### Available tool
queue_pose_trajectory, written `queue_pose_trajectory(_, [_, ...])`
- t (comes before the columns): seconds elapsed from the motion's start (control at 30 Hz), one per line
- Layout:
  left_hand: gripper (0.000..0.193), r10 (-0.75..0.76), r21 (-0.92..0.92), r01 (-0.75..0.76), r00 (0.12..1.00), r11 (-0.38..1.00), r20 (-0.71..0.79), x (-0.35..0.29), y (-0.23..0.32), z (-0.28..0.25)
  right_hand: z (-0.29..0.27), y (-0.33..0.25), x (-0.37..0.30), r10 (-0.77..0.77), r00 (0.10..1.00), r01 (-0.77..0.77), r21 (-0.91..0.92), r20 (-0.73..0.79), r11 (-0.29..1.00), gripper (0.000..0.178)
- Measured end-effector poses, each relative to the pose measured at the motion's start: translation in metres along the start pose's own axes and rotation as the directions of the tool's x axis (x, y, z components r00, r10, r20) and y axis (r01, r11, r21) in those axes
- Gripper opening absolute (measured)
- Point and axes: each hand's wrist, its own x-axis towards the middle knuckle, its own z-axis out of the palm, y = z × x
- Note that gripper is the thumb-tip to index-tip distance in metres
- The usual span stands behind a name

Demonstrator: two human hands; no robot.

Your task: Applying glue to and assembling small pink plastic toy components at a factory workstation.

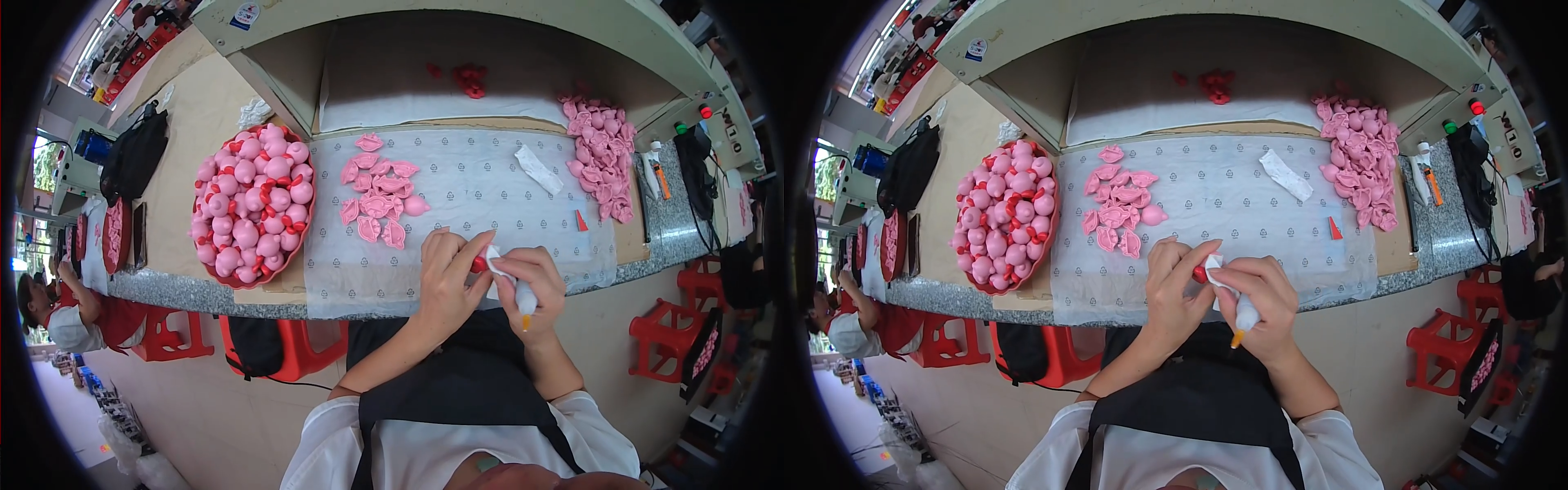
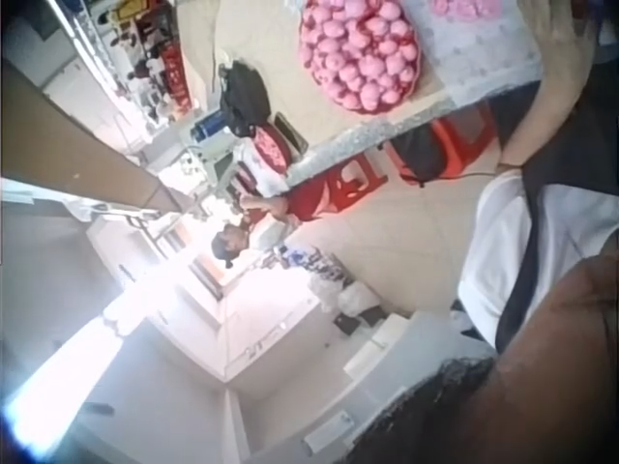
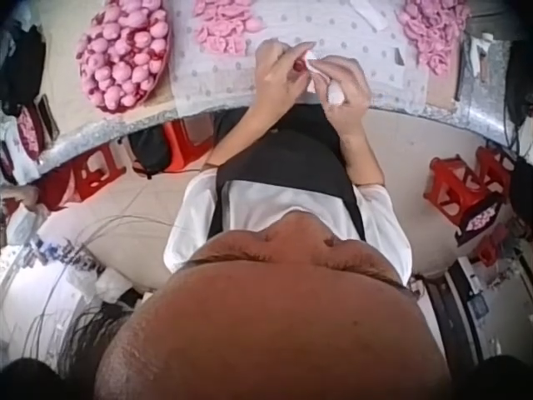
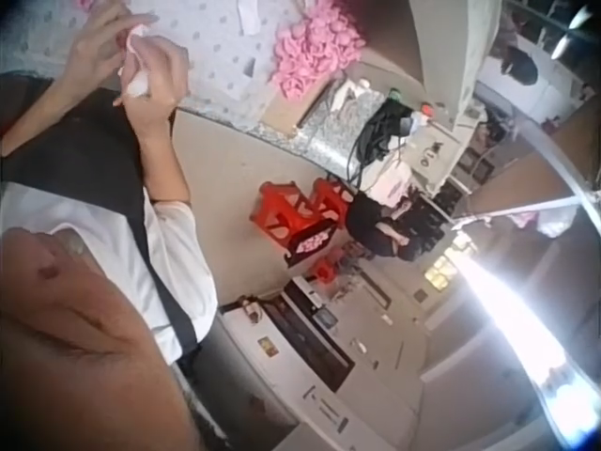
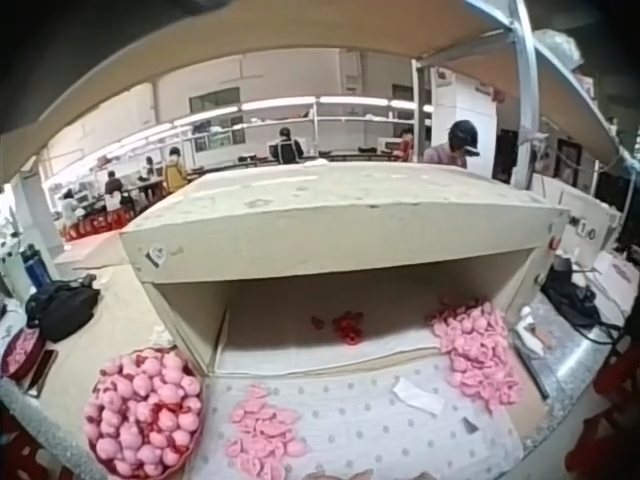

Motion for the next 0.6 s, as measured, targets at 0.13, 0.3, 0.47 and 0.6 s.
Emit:
queue_pose_trajectory(0.13, [0.045,0.002,0.028,-0.002,1.0,1.0,0.001,-0.001,-0.003,0.002,0.006,-0.002,0.001,-0.015,1.0,0.017,-0.159,0.011,0.987,0.024])
queue_pose_trajectory(0.3, [0.039,-0.023,0.032,0.021,0.998,0.999,0.065,-0.01,-0.01,0.008,0.001,0.0,0.001,-0.014,0.993,0.046,-0.272,0.117,0.961,0.023])
queue_pose_trajectory(0.47, [0.034,-0.043,0.092,0.047,0.998,0.995,-0.048,-0.003,-0.013,0.007,-0.024,0.008,0.002,0.21,0.957,-0.155,-0.262,0.198,0.953,0.023])
queue_pose_trajectory(0.6, [0.034,-0.082,-0.005,0.082,0.996,0.997,-0.022,-0.002,-0.011,0.002,-0.027,0.018,0.012,0.236,0.971,-0.22,-0.24,0.04,0.946,0.026])
